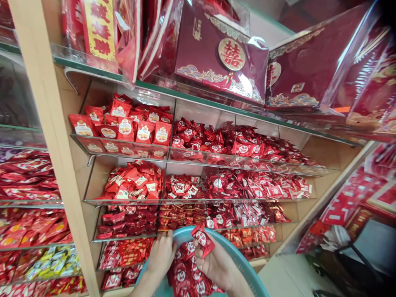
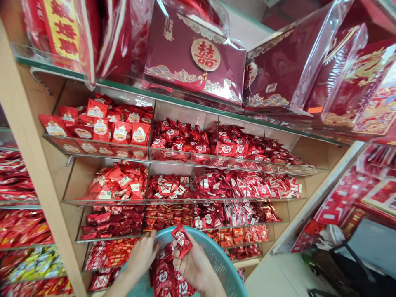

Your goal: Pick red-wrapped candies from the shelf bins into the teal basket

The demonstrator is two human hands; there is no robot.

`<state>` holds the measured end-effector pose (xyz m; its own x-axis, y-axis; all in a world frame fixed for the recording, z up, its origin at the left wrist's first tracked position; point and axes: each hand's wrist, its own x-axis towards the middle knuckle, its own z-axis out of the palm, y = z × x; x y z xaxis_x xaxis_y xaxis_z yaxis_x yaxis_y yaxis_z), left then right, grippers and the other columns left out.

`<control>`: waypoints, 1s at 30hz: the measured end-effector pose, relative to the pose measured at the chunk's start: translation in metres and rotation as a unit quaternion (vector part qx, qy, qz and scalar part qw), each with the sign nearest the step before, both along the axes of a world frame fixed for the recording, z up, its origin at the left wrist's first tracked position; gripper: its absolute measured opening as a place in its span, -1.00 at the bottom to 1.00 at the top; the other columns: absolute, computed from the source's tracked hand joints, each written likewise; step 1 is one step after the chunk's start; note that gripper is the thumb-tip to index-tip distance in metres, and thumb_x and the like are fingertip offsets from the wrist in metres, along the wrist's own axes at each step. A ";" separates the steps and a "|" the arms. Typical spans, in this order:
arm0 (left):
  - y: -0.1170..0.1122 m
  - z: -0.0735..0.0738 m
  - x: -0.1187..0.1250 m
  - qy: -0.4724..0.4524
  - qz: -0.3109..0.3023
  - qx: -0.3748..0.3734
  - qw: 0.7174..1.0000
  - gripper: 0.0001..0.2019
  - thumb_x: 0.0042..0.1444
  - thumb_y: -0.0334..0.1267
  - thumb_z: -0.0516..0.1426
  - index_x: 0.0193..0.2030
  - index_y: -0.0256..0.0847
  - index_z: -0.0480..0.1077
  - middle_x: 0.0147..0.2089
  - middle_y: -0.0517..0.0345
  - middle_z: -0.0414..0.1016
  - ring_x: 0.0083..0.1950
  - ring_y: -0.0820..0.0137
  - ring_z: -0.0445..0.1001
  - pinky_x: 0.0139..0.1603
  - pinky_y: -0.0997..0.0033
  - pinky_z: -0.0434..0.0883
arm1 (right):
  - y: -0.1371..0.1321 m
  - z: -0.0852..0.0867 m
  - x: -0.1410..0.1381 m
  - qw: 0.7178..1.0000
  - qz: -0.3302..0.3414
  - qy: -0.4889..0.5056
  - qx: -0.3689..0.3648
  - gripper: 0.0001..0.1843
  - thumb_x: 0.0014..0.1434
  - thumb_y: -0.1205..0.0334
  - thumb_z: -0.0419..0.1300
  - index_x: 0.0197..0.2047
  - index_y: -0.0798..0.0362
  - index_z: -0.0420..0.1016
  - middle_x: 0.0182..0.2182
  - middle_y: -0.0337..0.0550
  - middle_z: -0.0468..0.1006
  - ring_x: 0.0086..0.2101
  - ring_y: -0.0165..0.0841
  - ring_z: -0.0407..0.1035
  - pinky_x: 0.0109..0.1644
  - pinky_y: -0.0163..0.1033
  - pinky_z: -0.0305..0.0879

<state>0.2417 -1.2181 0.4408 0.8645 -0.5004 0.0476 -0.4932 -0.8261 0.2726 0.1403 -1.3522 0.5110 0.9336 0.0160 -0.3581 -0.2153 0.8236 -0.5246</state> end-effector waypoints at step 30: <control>-0.030 0.014 -0.016 0.049 -0.024 -0.082 0.995 -0.51 0.20 -0.11 -0.26 -0.10 -0.17 0.44 0.01 -0.05 0.41 0.06 0.20 0.34 0.08 0.16 0.19 | -0.006 -0.113 0.006 0.965 -0.142 0.027 -0.219 -0.49 -0.45 0.02 0.48 -0.44 0.13 0.44 -0.68 -0.28 0.42 -0.64 -0.54 0.27 -0.55 -0.43 0.17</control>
